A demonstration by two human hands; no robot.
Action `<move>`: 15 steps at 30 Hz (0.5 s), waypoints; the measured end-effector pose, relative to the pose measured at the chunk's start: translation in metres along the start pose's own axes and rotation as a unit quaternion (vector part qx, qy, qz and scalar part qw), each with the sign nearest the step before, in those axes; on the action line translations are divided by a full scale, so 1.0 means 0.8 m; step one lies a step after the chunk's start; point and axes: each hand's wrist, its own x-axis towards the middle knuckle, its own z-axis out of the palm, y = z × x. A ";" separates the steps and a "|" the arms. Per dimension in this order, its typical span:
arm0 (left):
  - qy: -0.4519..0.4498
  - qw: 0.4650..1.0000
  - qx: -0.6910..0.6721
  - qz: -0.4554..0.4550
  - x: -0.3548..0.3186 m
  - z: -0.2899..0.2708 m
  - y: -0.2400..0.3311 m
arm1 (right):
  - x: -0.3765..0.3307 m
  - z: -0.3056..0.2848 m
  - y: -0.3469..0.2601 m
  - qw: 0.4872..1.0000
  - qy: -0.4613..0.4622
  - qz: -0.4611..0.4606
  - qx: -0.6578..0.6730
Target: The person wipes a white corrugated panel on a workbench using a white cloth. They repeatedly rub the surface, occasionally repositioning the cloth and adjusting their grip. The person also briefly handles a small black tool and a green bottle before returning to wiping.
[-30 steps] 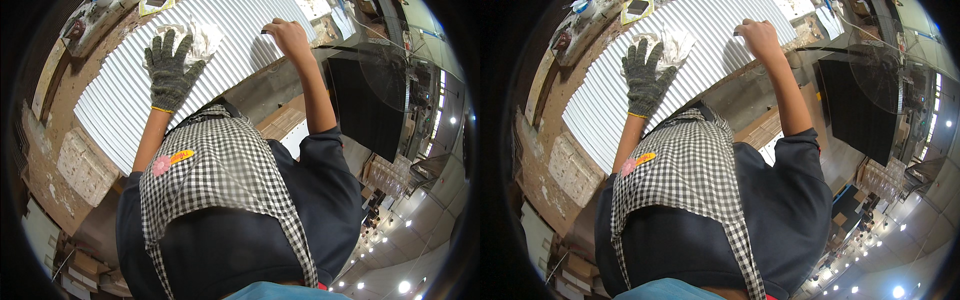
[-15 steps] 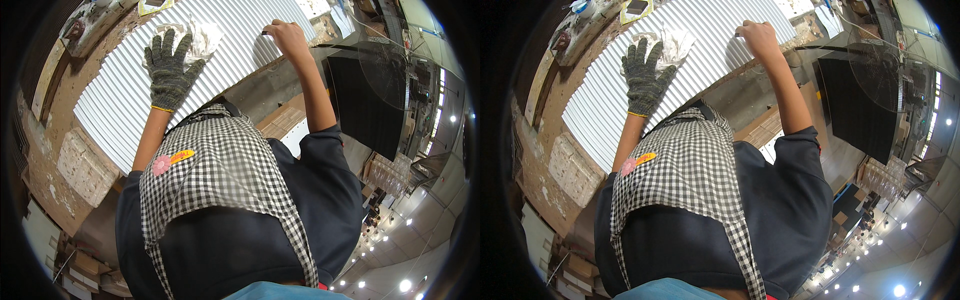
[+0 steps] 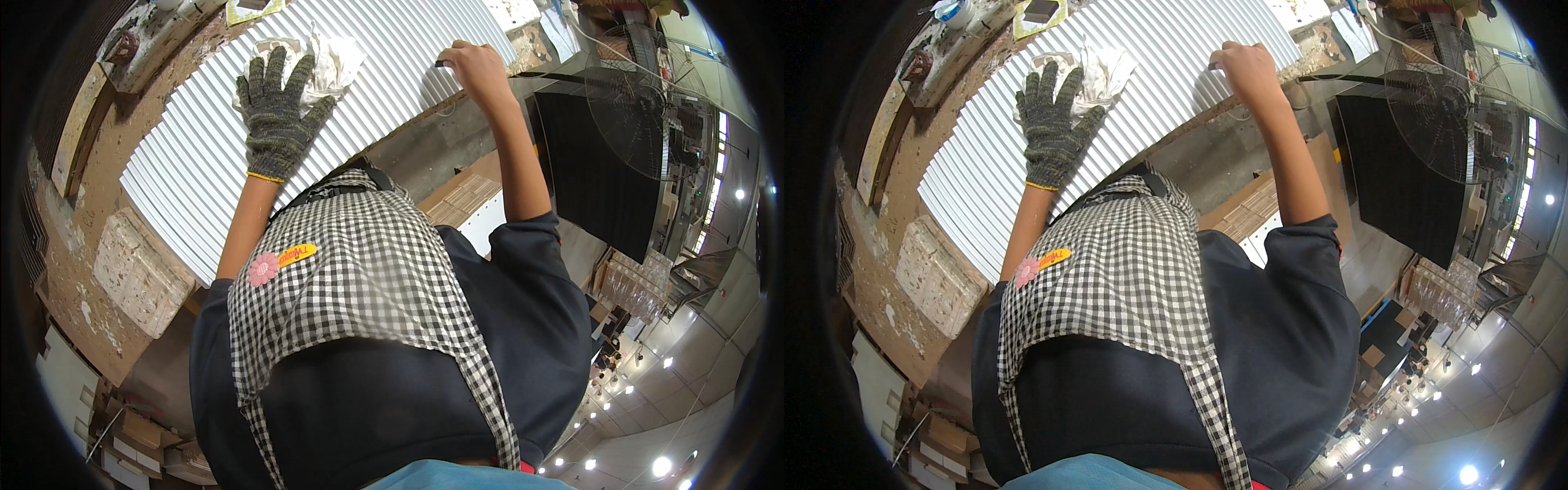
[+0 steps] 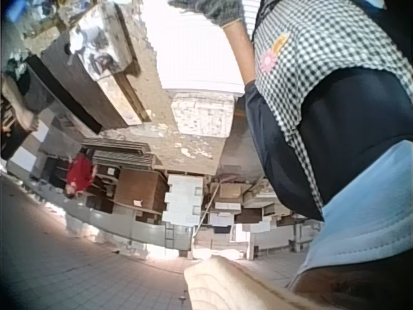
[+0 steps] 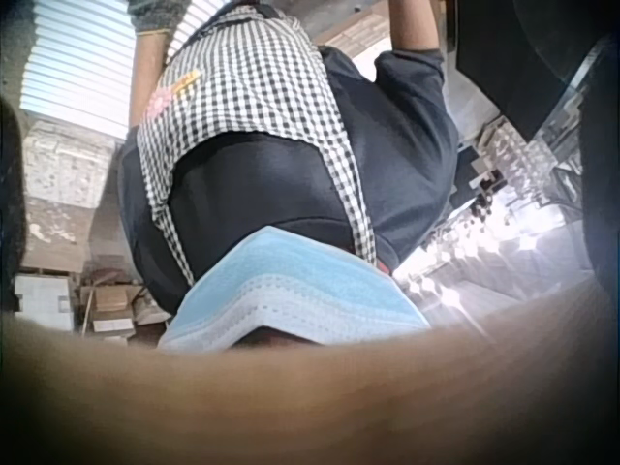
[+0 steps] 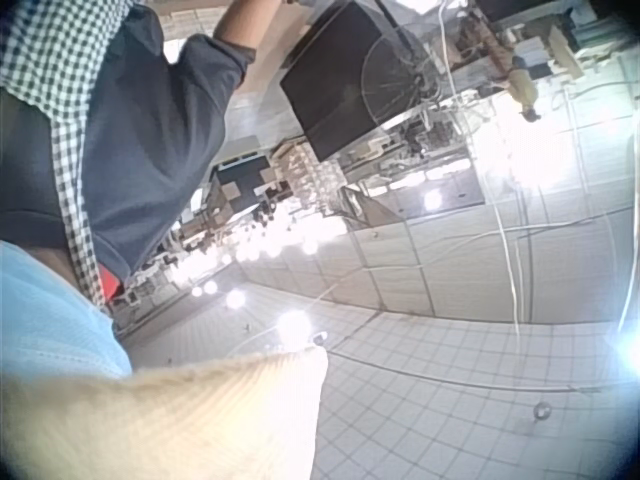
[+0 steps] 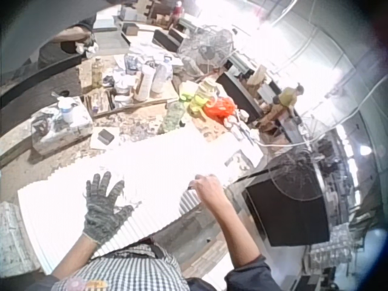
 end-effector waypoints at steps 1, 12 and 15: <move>0.000 1.000 -0.001 -0.001 -0.001 0.000 0.000 | -0.004 -0.006 -0.001 1.000 -0.016 0.003 0.001; -0.003 1.000 -0.003 0.010 0.000 0.005 -0.003 | 0.013 0.008 -0.006 0.998 0.064 0.005 0.013; 0.001 1.000 -0.003 0.008 0.000 0.005 -0.003 | 0.004 0.006 -0.003 0.999 0.044 0.007 0.011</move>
